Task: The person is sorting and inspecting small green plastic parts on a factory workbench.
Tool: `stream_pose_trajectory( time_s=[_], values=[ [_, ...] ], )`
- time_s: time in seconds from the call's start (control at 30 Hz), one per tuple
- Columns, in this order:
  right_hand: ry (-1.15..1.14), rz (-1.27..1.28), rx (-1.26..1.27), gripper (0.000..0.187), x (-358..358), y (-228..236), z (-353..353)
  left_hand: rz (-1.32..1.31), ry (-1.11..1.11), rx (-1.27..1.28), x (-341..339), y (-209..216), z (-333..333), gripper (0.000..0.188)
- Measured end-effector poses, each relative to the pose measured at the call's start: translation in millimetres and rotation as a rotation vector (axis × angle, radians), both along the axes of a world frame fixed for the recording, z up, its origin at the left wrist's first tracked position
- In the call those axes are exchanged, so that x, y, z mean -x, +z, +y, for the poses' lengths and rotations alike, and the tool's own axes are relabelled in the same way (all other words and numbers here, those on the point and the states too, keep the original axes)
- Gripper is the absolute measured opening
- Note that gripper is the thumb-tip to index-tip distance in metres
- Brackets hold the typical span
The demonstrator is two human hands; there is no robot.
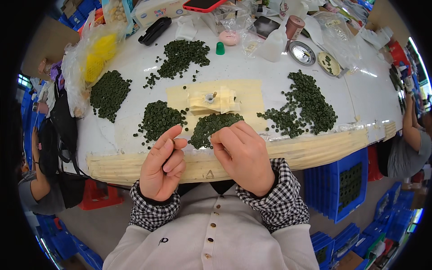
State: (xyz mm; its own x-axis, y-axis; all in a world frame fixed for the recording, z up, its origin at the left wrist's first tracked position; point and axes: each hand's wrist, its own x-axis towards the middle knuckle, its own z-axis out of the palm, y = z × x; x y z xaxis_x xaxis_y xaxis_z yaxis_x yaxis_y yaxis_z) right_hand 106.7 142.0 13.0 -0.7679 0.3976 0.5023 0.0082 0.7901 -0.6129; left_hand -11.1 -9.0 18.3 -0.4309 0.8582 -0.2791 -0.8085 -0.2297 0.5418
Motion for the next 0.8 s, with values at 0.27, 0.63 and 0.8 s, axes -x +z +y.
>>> stream_pose_trajectory(
  time_s=[0.27, 0.63, 0.8],
  values=[
    [-0.039, 0.000, -0.001, 0.013, 0, 2, -2, -0.002, -0.009, -0.096, 0, -9, -4, 0.019],
    [-0.060, 0.000, -0.041, 0.012, -1, 3, -1, -0.032, -0.023, -0.051, -1, -7, -2, 0.023],
    [-0.080, 0.084, -0.004, 0.017, 1, 0, -2, -0.052, -0.034, -0.065, 0, -6, -3, 0.021]
  ],
)
